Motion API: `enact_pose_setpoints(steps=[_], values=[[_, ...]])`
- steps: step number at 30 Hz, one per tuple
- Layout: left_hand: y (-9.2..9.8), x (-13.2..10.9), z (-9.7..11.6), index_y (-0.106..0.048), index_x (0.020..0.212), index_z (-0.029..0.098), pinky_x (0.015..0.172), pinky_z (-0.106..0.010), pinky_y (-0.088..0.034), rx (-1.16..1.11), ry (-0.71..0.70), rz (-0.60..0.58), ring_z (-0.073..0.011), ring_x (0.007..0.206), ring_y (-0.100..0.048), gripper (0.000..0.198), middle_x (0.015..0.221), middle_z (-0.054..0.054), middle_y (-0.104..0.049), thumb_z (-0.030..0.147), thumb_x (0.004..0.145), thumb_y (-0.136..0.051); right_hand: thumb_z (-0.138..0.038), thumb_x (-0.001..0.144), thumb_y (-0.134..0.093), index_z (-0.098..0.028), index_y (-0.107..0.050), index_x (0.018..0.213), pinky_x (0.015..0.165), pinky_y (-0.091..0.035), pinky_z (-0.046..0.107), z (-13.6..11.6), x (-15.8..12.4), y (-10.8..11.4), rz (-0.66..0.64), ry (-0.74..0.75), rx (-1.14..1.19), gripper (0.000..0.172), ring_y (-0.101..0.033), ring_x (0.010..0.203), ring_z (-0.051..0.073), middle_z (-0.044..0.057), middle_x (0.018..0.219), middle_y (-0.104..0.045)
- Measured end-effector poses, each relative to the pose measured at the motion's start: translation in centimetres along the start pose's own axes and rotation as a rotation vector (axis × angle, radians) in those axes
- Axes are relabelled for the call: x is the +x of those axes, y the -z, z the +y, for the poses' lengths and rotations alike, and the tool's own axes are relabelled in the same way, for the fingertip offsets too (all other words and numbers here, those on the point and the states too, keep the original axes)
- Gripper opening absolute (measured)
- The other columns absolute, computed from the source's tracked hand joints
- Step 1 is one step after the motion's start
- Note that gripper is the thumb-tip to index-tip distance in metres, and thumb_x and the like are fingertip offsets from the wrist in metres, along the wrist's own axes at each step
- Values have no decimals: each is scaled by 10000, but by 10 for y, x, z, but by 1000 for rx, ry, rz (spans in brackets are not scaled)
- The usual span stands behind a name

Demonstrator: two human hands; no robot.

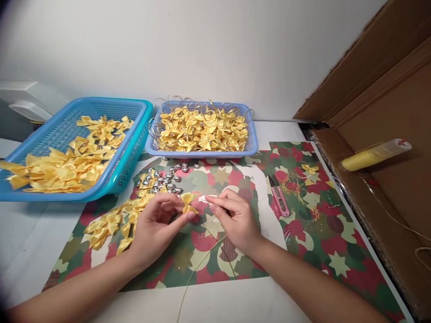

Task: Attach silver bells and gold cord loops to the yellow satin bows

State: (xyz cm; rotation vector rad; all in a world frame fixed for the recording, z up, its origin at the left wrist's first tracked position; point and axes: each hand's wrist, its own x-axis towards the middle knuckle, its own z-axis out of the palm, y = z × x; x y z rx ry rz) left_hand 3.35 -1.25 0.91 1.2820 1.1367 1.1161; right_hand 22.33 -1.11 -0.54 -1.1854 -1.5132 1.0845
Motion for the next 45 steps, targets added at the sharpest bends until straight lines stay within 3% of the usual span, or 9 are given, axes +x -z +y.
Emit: enact_pose_setpoints(steps=[5, 10, 15, 19, 23, 27, 36, 41, 45], values=[[1, 0, -6, -415, 843, 243, 635, -242, -504, -12, -53, 0, -104, 655, -580, 300, 741, 61, -559, 150, 798, -696, -232, 853, -643, -247, -761, 1010, 526, -427, 235, -1, 0, -3, 49, -31, -5, 197, -529, 613, 106, -3, 672, -551], [2, 0, -7, -531, 821, 220, 590, -202, -488, 95, -148, 13, -85, 632, -554, 211, 736, 50, -540, 112, 773, -705, -254, 783, -719, -207, -728, 948, 632, -560, 263, -2, -1, -5, 52, -150, 163, 171, -660, 663, 132, 12, 718, -684], [3, 0, -4, -660, 930, 211, 546, -192, -516, 6, -42, -50, -97, 607, -601, 194, 726, 26, -621, 141, 762, -725, -280, 735, -768, -195, -658, 774, 600, -603, 239, -1, -1, -7, 56, -219, 291, 144, -688, 636, 131, -7, 688, -672], [5, 1, -1, -716, 982, 203, 609, -187, -542, -34, 24, -82, -109, 654, -647, 282, 740, 3, -690, 135, 714, -773, -277, 836, -676, -197, -660, 826, 635, -612, 235, 0, -2, -7, 0, -143, 281, 82, -705, 669, 124, -6, 710, -685], [6, 4, 3, -726, 915, 219, 705, -195, -570, -167, 85, -134, -123, 754, -701, 126, 877, -14, -737, 187, 793, -717, -212, 907, -571, -198, -660, 938, 622, -593, 221, -1, -6, -5, -84, -2, 138, 96, -688, 647, 105, -6, 708, -691], [5, 7, 1, -732, 834, 227, 680, -158, -566, -241, 165, -93, -102, 695, -708, 45, 760, 25, -727, 197, 809, -711, -151, 911, -527, -187, -651, 963, 528, -529, 187, -5, -7, -5, -110, 114, -1, 138, -637, 562, 83, -13, 689, -674], [5, 6, -3, -793, 840, 272, 706, -98, -549, -378, 267, -88, -71, 753, -701, 190, 861, 17, -778, 143, 700, -807, -160, 920, -509, -193, -626, 893, 568, -476, 222, -8, -5, -3, -164, 200, -123, 124, -577, 584, 95, -14, 677, -645], [6, 7, -4, -776, 969, 276, 639, -116, -541, -560, 394, -244, -61, 631, -662, 291, 688, 21, -735, 198, 693, -825, -121, 897, -510, -195, -624, 861, 652, -469, 254, -7, -4, -3, -173, 288, -164, 140, -567, 640, 115, -9, 675, -630], [5, 7, -1, -782, 940, 261, 574, -93, -501, -670, 471, -276, -30, 542, -610, 297, 682, 26, -727, 209, 656, -851, -110, 889, -501, -199, -614, 851, 656, -461, 259, -8, -3, -4, -167, 337, -148, 149, -521, 580, 107, -25, 628, -593]])
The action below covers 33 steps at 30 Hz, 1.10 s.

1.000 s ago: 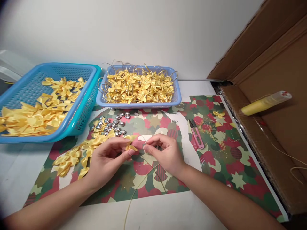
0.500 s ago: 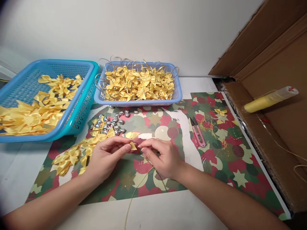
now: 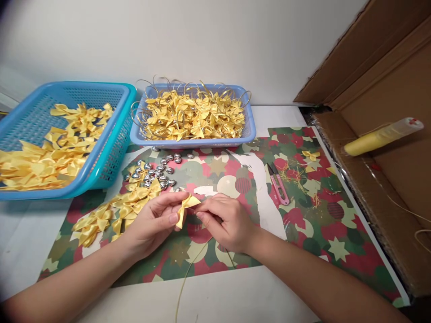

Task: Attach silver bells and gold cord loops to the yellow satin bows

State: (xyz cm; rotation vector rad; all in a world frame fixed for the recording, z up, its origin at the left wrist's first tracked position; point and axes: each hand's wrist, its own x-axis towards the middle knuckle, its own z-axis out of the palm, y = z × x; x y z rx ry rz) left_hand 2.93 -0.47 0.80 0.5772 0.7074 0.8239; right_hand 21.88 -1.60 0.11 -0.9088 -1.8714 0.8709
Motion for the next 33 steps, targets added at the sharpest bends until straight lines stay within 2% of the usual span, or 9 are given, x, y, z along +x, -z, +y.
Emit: enact_pose_setpoints(steps=[9, 15, 22, 33], values=[[-1, 0, -1, -785, 833, 221, 688, -188, -515, -9, 35, 103, -109, 704, -666, 249, 803, -18, -762, 258, 605, -878, -118, 891, -485, -197, -600, 832, 631, -445, 254, -3, 2, 1, 5, 33, -25, 152, -474, 547, 101, -34, 595, -549], [1, 1, -1, -779, 891, 237, 824, -249, -531, 9, 66, 97, -155, 854, -705, 295, 941, -40, -777, 259, 612, -874, -115, 880, -491, -205, -593, 815, 619, -436, 252, -3, 2, 1, 10, 34, -24, 151, -450, 536, 102, -40, 571, -514], [0, -1, -1, -783, 911, 255, 809, -185, -537, 0, 36, 51, -125, 866, -716, 268, 946, -33, -782, 238, 653, -855, -124, 881, -481, -202, -591, 804, 610, -427, 253, -2, 2, -1, 9, 26, -35, 155, -423, 531, 107, -44, 545, -469], [0, 0, -2, -780, 935, 240, 780, -225, -560, 16, 59, 48, -137, 788, -717, 287, 958, -55, -777, 210, 658, -847, -149, 902, -460, -211, -526, 735, 586, -433, 265, -2, 1, 0, -1, 15, -57, 190, -410, 544, 119, -29, 557, -448]])
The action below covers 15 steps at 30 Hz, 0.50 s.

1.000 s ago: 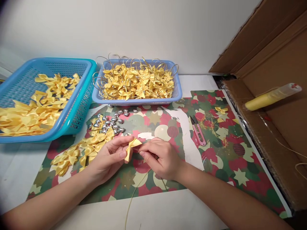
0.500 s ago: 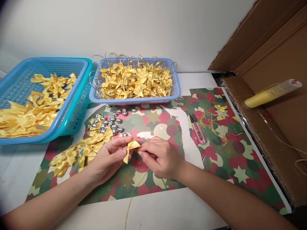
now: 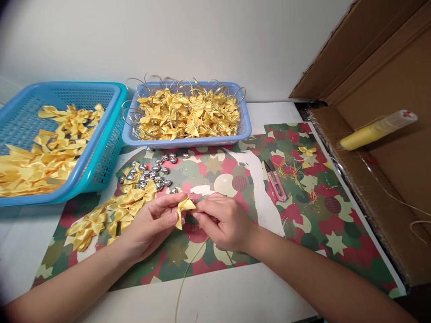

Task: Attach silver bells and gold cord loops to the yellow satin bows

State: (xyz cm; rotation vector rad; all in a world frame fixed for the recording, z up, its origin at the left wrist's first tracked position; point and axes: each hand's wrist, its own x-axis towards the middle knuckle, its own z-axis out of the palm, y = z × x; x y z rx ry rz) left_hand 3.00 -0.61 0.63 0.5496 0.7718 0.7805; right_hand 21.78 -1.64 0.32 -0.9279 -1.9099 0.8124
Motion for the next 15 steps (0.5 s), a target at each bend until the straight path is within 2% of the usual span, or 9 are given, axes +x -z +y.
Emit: enact_pose_setpoints(steps=[7, 11, 15], values=[[0, 0, 1, -782, 935, 247, 710, -201, -555, -20, 24, -22, -105, 691, -690, 286, 878, -41, -777, 221, 659, -849, -116, 903, -466, -209, -593, 871, 620, -449, 267, 0, 1, 0, -4, 20, 34, 160, -456, 544, 111, -28, 598, -547], [0, 0, 1, -783, 928, 241, 711, -209, -549, -29, 50, -17, -106, 694, -681, 293, 859, -45, -770, 220, 645, -858, -120, 906, -464, -209, -603, 881, 629, -455, 266, 0, 1, 0, -7, 16, 37, 167, -473, 545, 108, -28, 607, -569], [0, 0, 1, -782, 922, 236, 679, -201, -541, -19, 60, -20, -74, 604, -643, 298, 842, -35, -764, 218, 636, -862, -106, 899, -476, -200, -610, 879, 616, -450, 264, 1, 1, -2, -11, 16, 34, 165, -459, 548, 107, -24, 609, -564]])
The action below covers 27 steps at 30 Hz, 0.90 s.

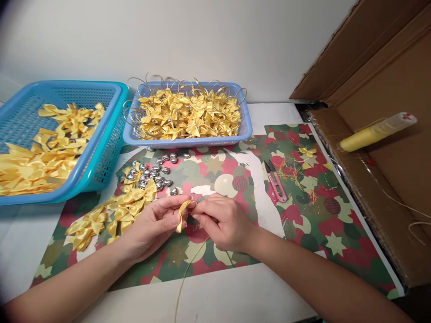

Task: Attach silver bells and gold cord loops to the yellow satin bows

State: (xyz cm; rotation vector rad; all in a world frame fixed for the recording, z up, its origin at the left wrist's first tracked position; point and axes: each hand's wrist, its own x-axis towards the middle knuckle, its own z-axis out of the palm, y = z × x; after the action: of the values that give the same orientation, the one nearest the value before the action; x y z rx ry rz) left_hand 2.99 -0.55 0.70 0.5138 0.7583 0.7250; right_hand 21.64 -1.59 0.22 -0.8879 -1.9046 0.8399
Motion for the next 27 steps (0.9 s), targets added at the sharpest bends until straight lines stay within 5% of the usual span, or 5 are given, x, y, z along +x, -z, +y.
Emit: enact_pose_setpoints(steps=[18, 23, 27], values=[[-1, 1, -2, -777, 903, 233, 603, -160, -511, 20, -2, 22, -61, 601, -620, 278, 877, -28, -761, 186, 640, -854, -82, 899, -487, -205, -625, 900, 581, -464, 257, 4, -4, -1, 22, -38, -13, 185, -538, 594, 122, 2, 659, -616], [-6, 1, -2, -748, 892, 230, 614, -147, -509, 2, -73, 11, -52, 574, -620, 238, 703, 18, -714, 171, 678, -833, -93, 896, -509, -202, -631, 886, 609, -478, 258, 4, -3, -1, 19, -83, 0, 164, -574, 642, 129, 10, 701, -646], [-9, 1, -2, -676, 696, 210, 606, -160, -509, -32, -147, 26, -56, 537, -615, 168, 589, 57, -650, 162, 671, -836, -87, 889, -512, -198, -626, 851, 606, -471, 239, 2, -1, -1, 15, -94, 12, 163, -567, 646, 117, 3, 711, -650]])
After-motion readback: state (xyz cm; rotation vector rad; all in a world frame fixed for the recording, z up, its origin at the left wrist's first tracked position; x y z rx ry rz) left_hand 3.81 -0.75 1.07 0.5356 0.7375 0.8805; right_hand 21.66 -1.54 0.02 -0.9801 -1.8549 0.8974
